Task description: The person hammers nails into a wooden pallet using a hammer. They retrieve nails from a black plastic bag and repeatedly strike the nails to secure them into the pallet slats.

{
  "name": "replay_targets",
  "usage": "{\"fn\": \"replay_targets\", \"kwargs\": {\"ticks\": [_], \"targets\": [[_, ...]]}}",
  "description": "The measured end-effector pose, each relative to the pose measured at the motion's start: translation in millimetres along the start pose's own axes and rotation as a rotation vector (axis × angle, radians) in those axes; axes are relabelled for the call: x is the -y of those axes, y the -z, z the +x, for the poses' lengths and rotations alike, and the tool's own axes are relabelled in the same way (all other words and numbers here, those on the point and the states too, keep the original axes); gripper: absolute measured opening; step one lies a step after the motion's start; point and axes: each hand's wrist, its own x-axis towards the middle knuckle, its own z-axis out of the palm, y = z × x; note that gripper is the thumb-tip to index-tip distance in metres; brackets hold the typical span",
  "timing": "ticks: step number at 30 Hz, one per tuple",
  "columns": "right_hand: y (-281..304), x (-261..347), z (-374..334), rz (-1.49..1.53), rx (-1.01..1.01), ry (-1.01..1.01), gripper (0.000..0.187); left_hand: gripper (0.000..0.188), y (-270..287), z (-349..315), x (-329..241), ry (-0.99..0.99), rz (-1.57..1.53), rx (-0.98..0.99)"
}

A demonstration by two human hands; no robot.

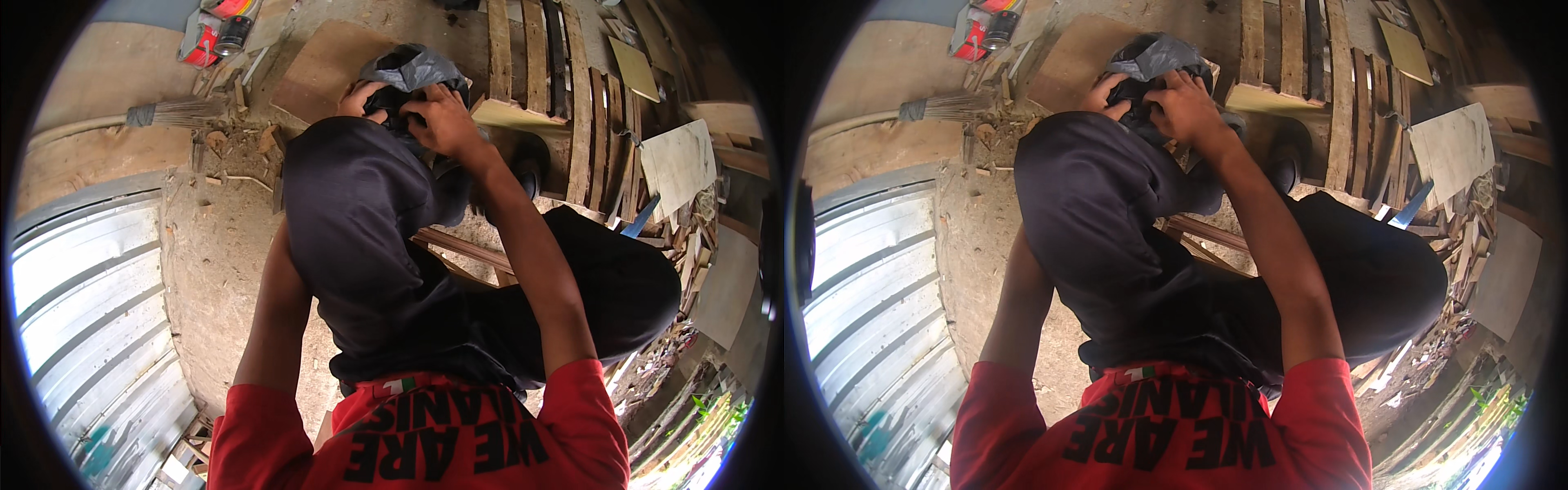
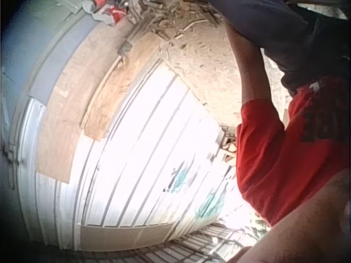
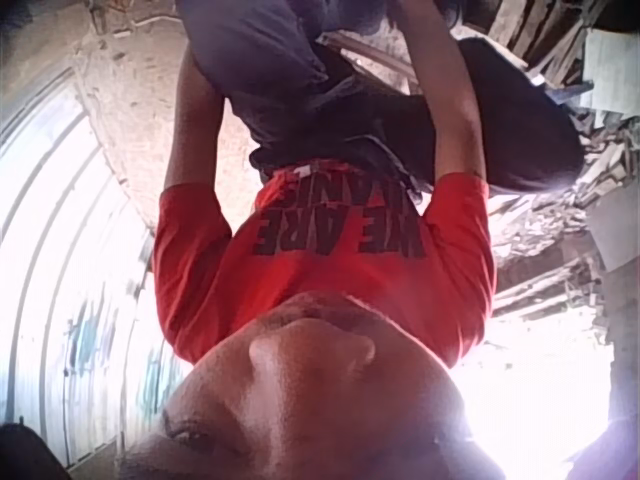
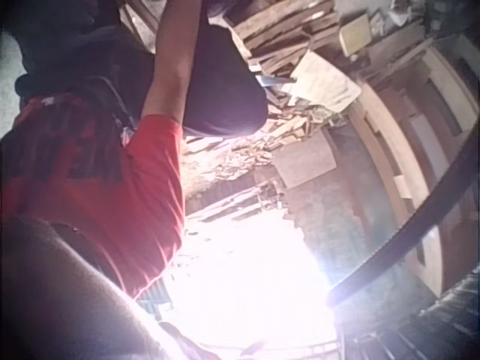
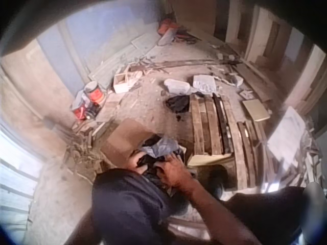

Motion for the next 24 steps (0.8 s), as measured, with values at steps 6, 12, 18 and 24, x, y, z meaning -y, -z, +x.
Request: {"fn": "replay_targets", "kwargs": {"ticks": [6, 12, 18, 24], "targets": [[-8, 4, 10, 0.075, -0.110, 0.027, 0.032, 0.057, 15, -12, 8, -0.088, 0.192, -0.062], [9, -10, -8, 0.134, -0.016, 0.105, 0.035, 0.073, 0, -3, -9, -0.167, 0.174, -0.005], [6, -4, -6, 0.057, 0.010, 0.080, 0.036, 0.081, 4, -3, -2, -0.167, 0.252, 0.043], [-5, -12, 3, 0.113, -0.155, 0.093, 0.033, 0.081, 3, 3, 10, -0.091, 0.131, 0.074]]}}
